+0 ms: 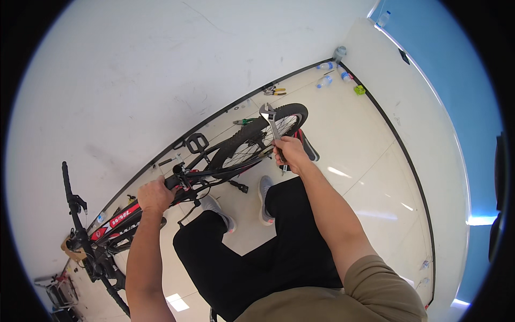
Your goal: The person removes the rear wheel of a mountain bike using a wrench, then reattaches it and tightens the axle nuts. The person also adjusts the handlebar area and checks the wheel alignment.
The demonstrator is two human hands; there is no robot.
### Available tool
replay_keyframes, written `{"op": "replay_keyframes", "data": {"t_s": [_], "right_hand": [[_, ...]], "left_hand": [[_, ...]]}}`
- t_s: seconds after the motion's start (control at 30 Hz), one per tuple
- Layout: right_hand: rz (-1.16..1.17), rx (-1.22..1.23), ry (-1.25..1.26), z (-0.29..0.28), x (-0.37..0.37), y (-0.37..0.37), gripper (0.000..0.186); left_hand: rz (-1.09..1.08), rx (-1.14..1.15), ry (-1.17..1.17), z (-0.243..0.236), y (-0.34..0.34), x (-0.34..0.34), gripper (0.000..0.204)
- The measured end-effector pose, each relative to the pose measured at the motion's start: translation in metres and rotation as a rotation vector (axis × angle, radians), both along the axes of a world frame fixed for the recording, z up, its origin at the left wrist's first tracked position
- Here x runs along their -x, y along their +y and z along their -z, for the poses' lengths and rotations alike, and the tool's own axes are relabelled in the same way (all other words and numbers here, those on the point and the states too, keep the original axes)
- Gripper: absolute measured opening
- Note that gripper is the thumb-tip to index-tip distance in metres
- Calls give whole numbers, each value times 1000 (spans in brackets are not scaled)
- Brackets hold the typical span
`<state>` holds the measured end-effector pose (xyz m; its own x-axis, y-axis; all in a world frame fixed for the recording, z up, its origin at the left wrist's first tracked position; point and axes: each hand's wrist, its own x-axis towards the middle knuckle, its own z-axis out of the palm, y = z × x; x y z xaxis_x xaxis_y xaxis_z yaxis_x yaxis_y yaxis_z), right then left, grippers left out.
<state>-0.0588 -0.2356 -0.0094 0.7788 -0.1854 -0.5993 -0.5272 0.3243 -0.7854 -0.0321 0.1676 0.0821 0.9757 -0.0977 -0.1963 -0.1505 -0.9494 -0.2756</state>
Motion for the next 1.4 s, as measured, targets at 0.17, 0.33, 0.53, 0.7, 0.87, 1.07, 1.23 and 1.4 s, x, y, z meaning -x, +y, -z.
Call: {"op": "replay_keyframes", "data": {"t_s": [0.17,0.33,0.53,0.7,0.87,1.07,1.23,1.4], "right_hand": [[8,244,5,9,-9,23,44],[255,508,-368,0,-9,33,50],[46,788,-248,21,-16,28,59],[-21,683,-30,20,-29,30,66],[110,405,-111,2,-25,41,64],[172,395,-438,9,-12,36,53],[-3,758,-190,23,-22,24,68],[115,530,-114,-6,-21,31,63]], "left_hand": [[-13,-11,3,1,-7,-2,38],[-33,18,15,-2,-5,0,38],[-24,33,17,-1,-4,-2,38],[-5,35,4,0,-2,-2,38],[-18,38,48,-2,0,-1,39],[-8,27,29,-3,-2,-3,38],[8,48,27,-2,-3,-4,38],[-18,5,55,-4,-2,-2,37]]}}
